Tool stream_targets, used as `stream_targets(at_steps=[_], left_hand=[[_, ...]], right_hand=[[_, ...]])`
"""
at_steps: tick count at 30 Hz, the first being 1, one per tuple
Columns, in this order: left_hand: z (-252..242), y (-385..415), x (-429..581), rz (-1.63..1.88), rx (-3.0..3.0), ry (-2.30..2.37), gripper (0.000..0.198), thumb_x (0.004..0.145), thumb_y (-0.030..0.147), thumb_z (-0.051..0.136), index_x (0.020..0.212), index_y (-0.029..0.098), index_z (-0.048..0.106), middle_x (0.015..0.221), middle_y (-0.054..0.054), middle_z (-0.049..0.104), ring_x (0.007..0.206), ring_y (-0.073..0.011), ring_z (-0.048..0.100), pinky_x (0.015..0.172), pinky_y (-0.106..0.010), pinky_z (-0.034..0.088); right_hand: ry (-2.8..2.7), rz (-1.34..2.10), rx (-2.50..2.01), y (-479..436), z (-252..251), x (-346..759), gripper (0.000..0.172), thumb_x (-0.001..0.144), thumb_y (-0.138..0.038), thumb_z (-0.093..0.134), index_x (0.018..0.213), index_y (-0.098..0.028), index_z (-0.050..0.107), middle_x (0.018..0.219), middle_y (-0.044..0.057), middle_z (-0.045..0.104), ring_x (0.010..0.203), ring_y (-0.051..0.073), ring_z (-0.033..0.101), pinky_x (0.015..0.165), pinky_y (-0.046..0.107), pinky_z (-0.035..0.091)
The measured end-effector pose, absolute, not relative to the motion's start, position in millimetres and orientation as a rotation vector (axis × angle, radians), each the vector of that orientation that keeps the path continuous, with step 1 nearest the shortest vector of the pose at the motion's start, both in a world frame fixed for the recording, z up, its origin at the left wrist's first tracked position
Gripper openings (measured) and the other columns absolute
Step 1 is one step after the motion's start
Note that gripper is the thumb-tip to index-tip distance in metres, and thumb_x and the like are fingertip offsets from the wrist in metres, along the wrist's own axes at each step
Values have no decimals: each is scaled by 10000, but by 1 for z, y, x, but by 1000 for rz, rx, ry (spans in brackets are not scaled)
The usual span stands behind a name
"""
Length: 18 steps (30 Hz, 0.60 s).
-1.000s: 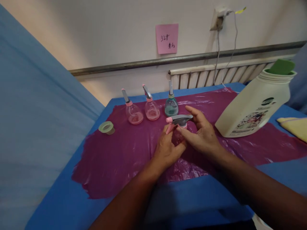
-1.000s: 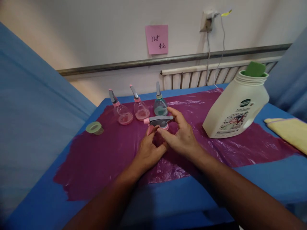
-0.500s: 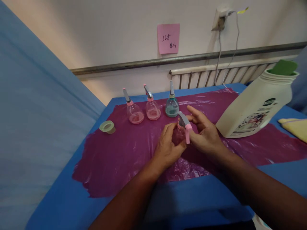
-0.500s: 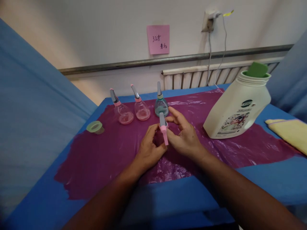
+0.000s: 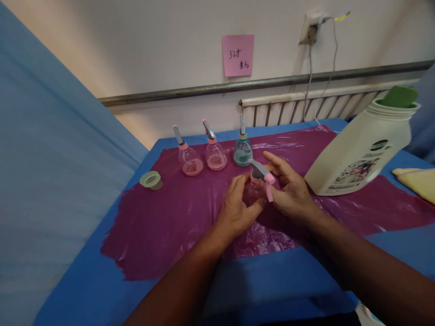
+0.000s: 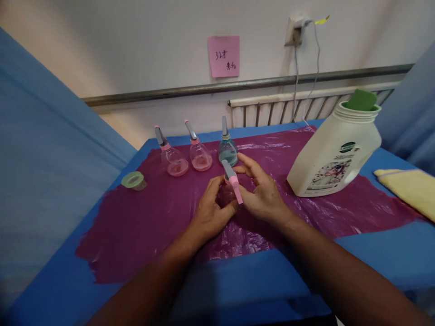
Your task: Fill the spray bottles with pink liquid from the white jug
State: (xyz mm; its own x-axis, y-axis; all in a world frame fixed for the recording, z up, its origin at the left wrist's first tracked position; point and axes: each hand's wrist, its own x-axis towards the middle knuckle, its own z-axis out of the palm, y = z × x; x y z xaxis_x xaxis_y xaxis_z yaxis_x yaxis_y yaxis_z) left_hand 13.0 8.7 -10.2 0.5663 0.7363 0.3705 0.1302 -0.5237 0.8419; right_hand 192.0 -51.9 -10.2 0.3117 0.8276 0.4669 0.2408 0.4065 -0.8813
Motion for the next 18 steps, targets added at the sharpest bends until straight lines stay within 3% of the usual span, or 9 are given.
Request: stream_targets(at_steps=[4,7,10,12,18], left_hand=[[-9,9,13,965,2016,649,538,977,292,867,1474,303,661,1437,-87,709,1350,-317,707,1189,-513,577],[-8,9,14,1000,2030,616,510,1000,283,821,1482,292,652,1454,-97,706,1350,-313,703,1186,-510,579],[-9,10,13,996,2037,603,543,1013,320,817,1523,295,629,1482,-103,694,1346,-315,703,1183,-516,583],[-11,11,12,984,2040,609,579,1003,330,842,1536,298,620,1498,-106,687,1362,-323,699,1193,-525,577],[-13,11,13,955,2068,671,647,959,338,929,1530,318,626,1504,-92,693,1410,-335,683,1253,-552,547]], right_hand=[[-1273,620,-1066,-57,-1,191,774,1074,-420,778,1783,-339,478,1481,132,802,1329,283,803,1199,540,634],[-1331,545,-1034,-56,0,192,785,1013,-359,816,1744,-340,531,1511,122,790,1322,277,800,1191,523,637],[-1338,418,-1072,-55,-2,192,495,981,-298,820,1473,-318,760,1335,63,852,1200,247,823,1149,483,651],[-1317,386,-1114,-56,0,191,330,981,-263,804,1309,-299,829,1235,37,870,1130,233,830,1115,460,663],[-1067,312,-1189,-65,33,192,394,919,-354,931,1295,-288,837,1174,48,880,1021,237,845,893,394,720]])
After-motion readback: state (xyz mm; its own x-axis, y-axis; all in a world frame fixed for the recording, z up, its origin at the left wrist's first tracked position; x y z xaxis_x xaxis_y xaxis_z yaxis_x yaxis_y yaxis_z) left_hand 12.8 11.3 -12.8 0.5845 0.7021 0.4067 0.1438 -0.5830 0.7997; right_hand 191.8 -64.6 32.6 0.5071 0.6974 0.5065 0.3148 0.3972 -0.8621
